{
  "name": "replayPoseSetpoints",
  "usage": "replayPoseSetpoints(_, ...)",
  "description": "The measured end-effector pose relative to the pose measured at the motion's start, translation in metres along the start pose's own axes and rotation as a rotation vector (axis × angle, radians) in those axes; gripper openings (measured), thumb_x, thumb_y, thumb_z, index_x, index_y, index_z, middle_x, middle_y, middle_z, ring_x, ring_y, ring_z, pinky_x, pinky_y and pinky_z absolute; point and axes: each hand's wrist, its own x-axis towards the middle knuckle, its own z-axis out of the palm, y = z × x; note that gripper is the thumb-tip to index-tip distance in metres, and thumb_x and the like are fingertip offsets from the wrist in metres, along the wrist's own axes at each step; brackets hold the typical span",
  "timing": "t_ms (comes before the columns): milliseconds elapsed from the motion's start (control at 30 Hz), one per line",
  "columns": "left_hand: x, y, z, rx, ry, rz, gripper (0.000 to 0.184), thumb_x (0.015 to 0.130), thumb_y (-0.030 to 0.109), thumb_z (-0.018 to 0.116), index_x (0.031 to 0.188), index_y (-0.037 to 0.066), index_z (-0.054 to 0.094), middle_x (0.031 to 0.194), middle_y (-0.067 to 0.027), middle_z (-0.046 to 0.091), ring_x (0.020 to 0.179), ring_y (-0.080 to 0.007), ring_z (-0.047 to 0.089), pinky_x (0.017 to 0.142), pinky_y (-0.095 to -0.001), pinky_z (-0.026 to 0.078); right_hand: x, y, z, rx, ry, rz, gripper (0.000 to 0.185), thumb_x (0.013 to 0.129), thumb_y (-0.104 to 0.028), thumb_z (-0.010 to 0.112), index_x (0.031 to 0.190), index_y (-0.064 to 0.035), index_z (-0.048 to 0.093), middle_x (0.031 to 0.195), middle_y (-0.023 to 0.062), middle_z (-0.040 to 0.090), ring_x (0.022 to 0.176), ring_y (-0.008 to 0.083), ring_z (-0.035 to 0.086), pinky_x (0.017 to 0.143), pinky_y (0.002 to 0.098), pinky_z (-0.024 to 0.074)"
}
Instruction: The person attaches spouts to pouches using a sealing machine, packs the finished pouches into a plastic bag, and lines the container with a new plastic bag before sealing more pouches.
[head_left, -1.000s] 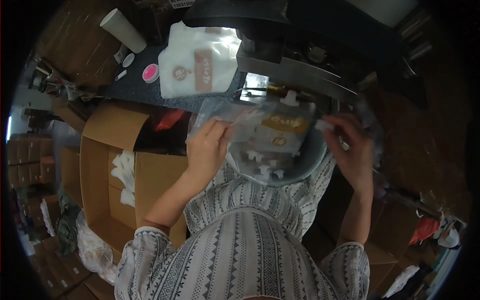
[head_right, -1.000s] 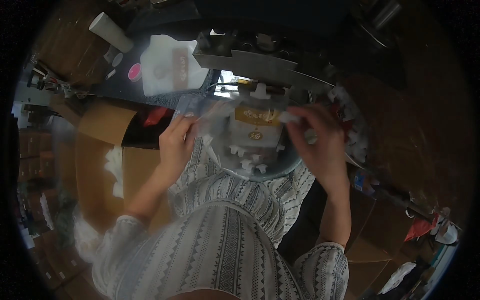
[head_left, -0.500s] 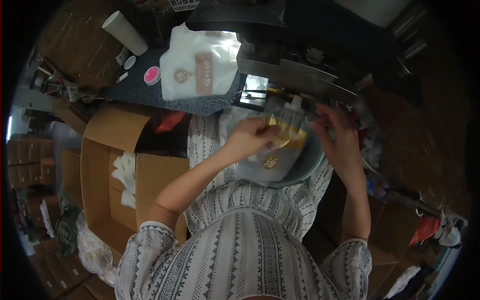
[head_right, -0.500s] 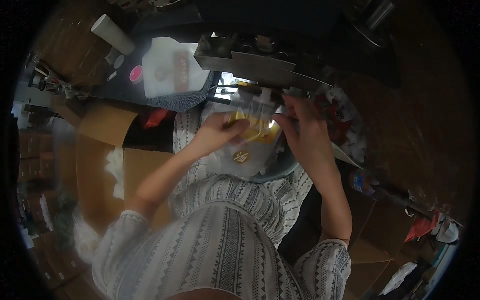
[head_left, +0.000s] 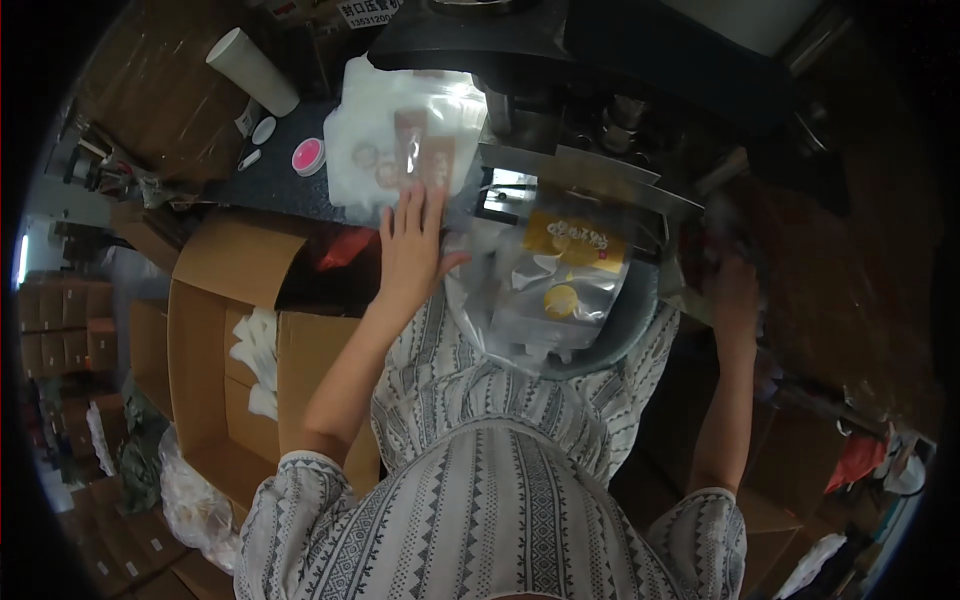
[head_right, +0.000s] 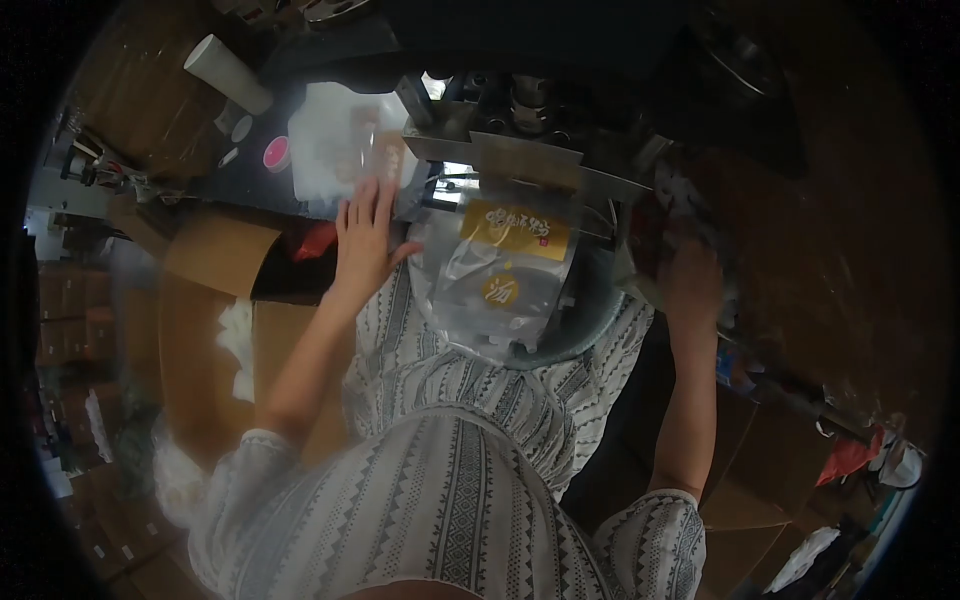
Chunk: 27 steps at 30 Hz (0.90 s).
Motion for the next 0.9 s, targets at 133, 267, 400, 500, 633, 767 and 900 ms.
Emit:
replayPoseSetpoints(133,-0.005,-0.006,-0.028,-0.11,-0.006,-0.209,0.032,0.081,0.018,0.066,0.11,0.007,0.06,0.1,-0.014,0.059,0.1,-0.0327,0.055,0.085,-0.0442,0.04,-0.005,-0.002,-0.008,0.183,0.019,-0.084,0.029,0.078,-0.003,0.058,0.107,-0.0052,0.056,0.096,0.0201,0.063,0.085,0.0397,0.061,0.072,0.0456,0.0487)
replayPoseSetpoints(267,-0.008,0.014,-0.046,-0.351,0.21,-0.22,0.006,0.082,0.007,0.063,0.088,0.005,0.063,0.076,-0.0123,0.058,0.071,-0.0327,0.059,0.059,-0.0369,0.046,-0.012,-0.022,-0.036,0.467,-0.005,-0.049,0.025,0.075,-0.002,0.068,0.097,-0.0028,0.057,0.089,0.0154,0.063,0.077,0.0325,0.064,0.065,0.038,0.0503)
replayPoseSetpoints(400,-0.011,0.059,-0.065,-0.386,0.143,-0.099,0.011,0.079,0.004,0.065,0.089,0.006,0.064,0.084,-0.0113,0.062,0.068,-0.0311,0.062,0.058,-0.036,0.049,-0.025,-0.1,-0.051,0.668,-0.116,-0.234,0.027,0.073,-0.002,0.071,0.097,-0.0021,0.058,0.091,0.0123,0.061,0.075,0.0286,0.065,0.063,0.0335,0.0511)
replayPoseSetpoints(500,-0.009,0.071,-0.07,-0.459,0.155,-0.034,0.012,0.079,0.004,0.065,0.09,0.006,0.064,0.085,-0.0105,0.062,0.068,-0.0304,0.062,0.058,-0.0357,0.049,-0.025,-0.126,-0.041,0.679,0.004,-0.511,0.025,0.076,-0.003,0.07,0.098,-0.0026,0.059,0.094,0.0115,0.059,0.074,0.0279,0.065,0.061,0.0332,0.0519)
replayPoseSetpoints(633,-0.008,0.073,-0.066,-0.459,0.125,0.125,0.01,0.079,0.004,0.065,0.089,0.005,0.064,0.087,-0.0103,0.063,0.067,-0.031,0.062,0.058,-0.0356,0.049,-0.028,-0.13,-0.042,0.673,-0.139,-0.593,0.027,0.077,-0.006,0.07,0.101,-0.0021,0.059,0.093,0.012,0.06,0.074,0.028,0.065,0.062,0.0349,0.0529)
replayPoseSetpoints(767,-0.001,0.086,-0.034,-0.898,-0.264,-0.08,0.013,0.084,0.01,0.065,0.092,0.0,0.064,0.083,-0.0084,0.064,0.063,-0.0195,0.062,0.058,-0.0314,0.049,-0.016,-0.115,-0.032,0.759,-0.166,-0.416,0.032,0.077,-0.008,0.071,0.106,-0.002,0.06,0.095,0.0129,0.062,0.073,0.0269,0.065,0.063,0.034,0.0522)
replayPoseSetpoints(900,0.044,0.09,-0.021,-1.28,-0.564,-0.492,0.028,0.09,0.022,0.063,0.089,-0.005,0.064,0.072,-0.0023,0.06,0.059,-0.0058,0.053,0.059,-0.0244,0.048,-0.016,-0.094,-0.041,0.671,-0.04,-0.277,0.033,0.078,-0.013,0.072,0.107,-0.0019,0.061,0.099,0.0131,0.063,0.072,0.0265,0.065,0.063,0.0347,0.0517)
